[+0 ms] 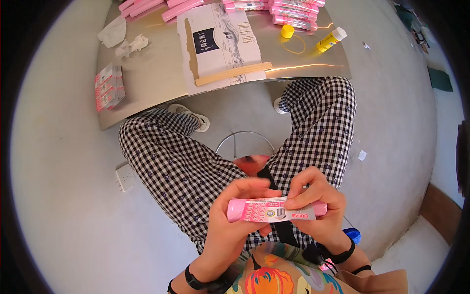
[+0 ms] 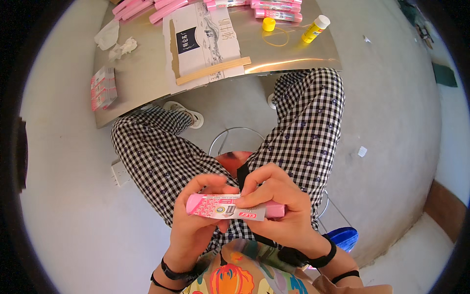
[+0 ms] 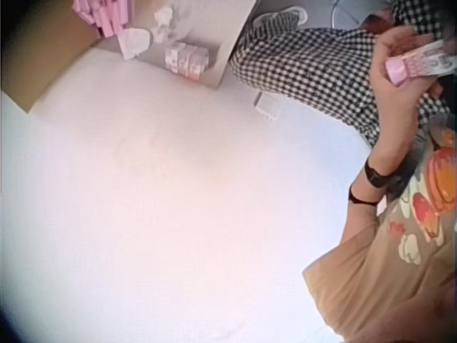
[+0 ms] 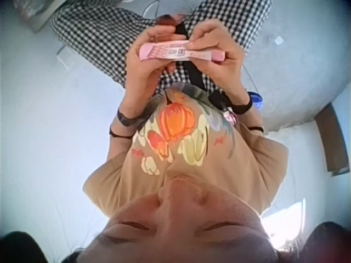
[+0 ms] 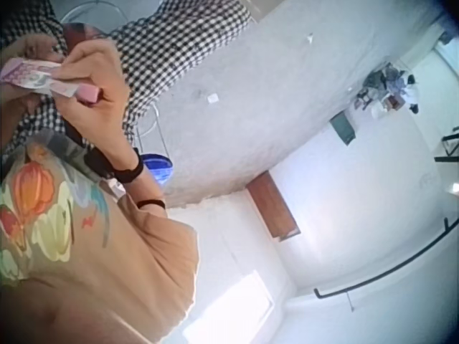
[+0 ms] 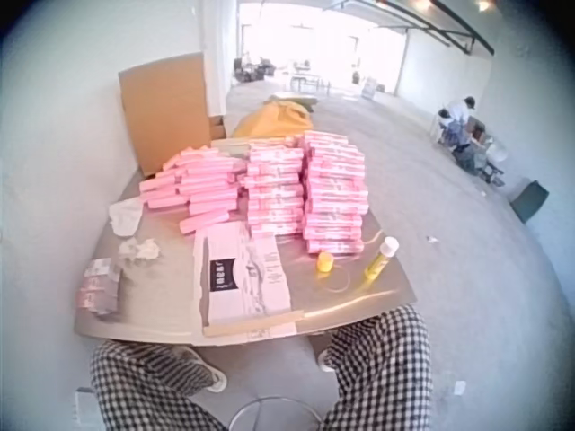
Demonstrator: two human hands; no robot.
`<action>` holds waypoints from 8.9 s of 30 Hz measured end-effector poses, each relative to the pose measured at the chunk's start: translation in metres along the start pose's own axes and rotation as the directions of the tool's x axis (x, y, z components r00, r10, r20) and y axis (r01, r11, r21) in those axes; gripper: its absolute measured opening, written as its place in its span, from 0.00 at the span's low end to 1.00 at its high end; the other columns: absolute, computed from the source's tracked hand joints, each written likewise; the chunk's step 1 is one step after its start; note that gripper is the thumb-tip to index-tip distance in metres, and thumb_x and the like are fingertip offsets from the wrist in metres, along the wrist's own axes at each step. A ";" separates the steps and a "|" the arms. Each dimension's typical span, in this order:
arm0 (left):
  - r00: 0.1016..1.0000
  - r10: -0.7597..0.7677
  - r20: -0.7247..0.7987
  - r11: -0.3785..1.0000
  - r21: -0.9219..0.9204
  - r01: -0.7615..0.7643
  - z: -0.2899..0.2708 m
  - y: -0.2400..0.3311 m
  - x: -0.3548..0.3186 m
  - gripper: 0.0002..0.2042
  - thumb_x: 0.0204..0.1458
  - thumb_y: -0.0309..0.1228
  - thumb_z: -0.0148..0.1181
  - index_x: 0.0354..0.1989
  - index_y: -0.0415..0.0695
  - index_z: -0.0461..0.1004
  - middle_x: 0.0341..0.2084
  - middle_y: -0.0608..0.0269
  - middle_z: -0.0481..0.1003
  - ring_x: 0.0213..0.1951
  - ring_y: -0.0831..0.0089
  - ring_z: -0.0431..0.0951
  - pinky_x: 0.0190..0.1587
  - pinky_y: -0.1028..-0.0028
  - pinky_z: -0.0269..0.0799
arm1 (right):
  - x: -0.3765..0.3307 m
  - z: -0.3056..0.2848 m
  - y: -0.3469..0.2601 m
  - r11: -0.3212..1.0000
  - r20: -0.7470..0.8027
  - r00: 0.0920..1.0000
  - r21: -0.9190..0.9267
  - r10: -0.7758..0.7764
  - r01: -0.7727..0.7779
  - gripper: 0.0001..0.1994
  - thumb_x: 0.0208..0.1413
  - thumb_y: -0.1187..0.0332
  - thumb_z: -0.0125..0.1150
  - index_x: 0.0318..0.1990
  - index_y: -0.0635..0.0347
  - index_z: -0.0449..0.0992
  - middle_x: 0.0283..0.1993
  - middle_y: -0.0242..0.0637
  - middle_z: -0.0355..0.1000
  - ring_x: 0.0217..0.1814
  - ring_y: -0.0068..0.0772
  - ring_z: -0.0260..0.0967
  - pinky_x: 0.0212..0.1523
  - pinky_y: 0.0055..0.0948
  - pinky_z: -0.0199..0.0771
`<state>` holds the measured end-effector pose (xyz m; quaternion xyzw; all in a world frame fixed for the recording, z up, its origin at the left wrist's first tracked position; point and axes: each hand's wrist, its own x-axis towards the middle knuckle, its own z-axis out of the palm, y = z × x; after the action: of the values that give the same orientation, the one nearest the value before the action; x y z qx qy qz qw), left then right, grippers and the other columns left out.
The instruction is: The recorder is applying labels to small pink cylindrical containers and placing them on a table.
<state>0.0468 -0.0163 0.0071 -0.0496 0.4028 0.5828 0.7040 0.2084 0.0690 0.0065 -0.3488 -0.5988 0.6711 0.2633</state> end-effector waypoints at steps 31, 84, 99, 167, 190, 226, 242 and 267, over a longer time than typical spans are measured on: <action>0.980 0.097 -0.172 0.995 0.036 -0.092 -0.003 -0.004 0.003 0.08 0.44 0.16 0.57 0.34 0.36 0.71 0.38 0.47 0.76 0.30 0.71 0.78 0.22 0.79 0.71 | 0.009 0.001 -0.007 0.895 0.177 0.922 0.233 0.345 -0.380 0.26 0.47 0.76 0.65 0.56 0.58 0.67 0.48 0.30 0.63 0.48 0.20 0.62 0.50 0.21 0.63; 0.874 0.365 0.320 0.793 0.384 -0.472 -0.012 0.003 0.000 0.14 0.38 0.14 0.64 0.36 0.38 0.79 0.39 0.53 0.76 0.37 0.76 0.75 0.29 0.85 0.72 | -0.004 0.014 -0.015 0.694 0.030 0.907 0.633 0.420 -0.342 0.08 0.45 0.86 0.55 0.33 0.69 0.75 0.43 0.39 0.62 0.13 0.14 0.54 0.13 0.13 0.54; 0.895 0.390 0.217 0.886 0.176 -0.429 -0.036 -0.004 -0.004 0.14 0.33 0.18 0.69 0.32 0.38 0.79 0.38 0.50 0.75 0.39 0.68 0.76 0.43 0.73 0.72 | 0.005 0.020 -0.022 0.971 0.138 0.973 0.128 0.183 -0.201 0.12 0.42 0.78 0.65 0.37 0.60 0.79 0.44 0.34 0.64 0.47 0.24 0.63 0.48 0.22 0.62; 0.886 0.441 0.143 0.824 0.327 -0.463 -0.015 0.005 -0.009 0.11 0.34 0.10 0.61 0.29 0.34 0.75 0.37 0.45 0.73 0.34 0.70 0.77 0.22 0.83 0.74 | 0.006 0.009 -0.010 0.922 0.257 0.958 0.326 0.127 -0.210 0.22 0.51 0.77 0.59 0.54 0.64 0.65 0.52 0.35 0.65 0.52 0.23 0.64 0.50 0.22 0.65; 0.958 0.281 -0.067 0.871 0.438 -0.225 0.001 0.013 -0.012 0.16 0.42 0.12 0.59 0.43 0.33 0.75 0.41 0.54 0.71 0.31 0.77 0.76 0.24 0.85 0.75 | 0.000 0.021 -0.008 0.944 0.018 0.979 0.263 0.201 -0.199 0.13 0.50 0.82 0.52 0.44 0.66 0.73 0.44 0.37 0.68 0.48 0.25 0.64 0.49 0.22 0.64; 0.970 0.202 0.134 0.843 0.480 -0.242 -0.007 0.024 -0.013 0.16 0.39 0.12 0.61 0.40 0.37 0.78 0.44 0.51 0.72 0.36 0.73 0.77 0.29 0.82 0.79 | -0.005 0.022 -0.005 0.802 0.060 0.958 0.533 0.282 -0.269 0.14 0.46 0.85 0.48 0.40 0.66 0.75 0.47 0.39 0.63 0.19 0.13 0.58 0.19 0.12 0.56; 0.907 0.340 0.250 0.758 0.498 -0.421 -0.009 0.014 -0.014 0.15 0.35 0.12 0.61 0.35 0.36 0.79 0.41 0.48 0.72 0.37 0.70 0.77 0.30 0.81 0.77 | -0.009 0.022 -0.007 0.689 0.017 0.928 0.666 0.371 -0.287 0.06 0.50 0.80 0.49 0.32 0.69 0.73 0.44 0.43 0.65 0.18 0.16 0.59 0.16 0.14 0.59; 0.910 0.383 0.156 0.823 0.390 -0.413 -0.026 0.010 -0.019 0.11 0.32 0.14 0.66 0.28 0.37 0.79 0.35 0.47 0.73 0.35 0.66 0.77 0.39 0.74 0.76 | -0.001 0.013 -0.015 0.883 0.274 0.954 0.408 0.123 -0.232 0.11 0.49 0.79 0.57 0.42 0.61 0.74 0.48 0.36 0.61 0.54 0.28 0.58 0.55 0.27 0.56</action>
<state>0.0246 -0.0424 0.0057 0.2066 0.4933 0.6192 0.5749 0.1979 0.0620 0.0218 -0.2510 -0.4262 0.8465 0.1970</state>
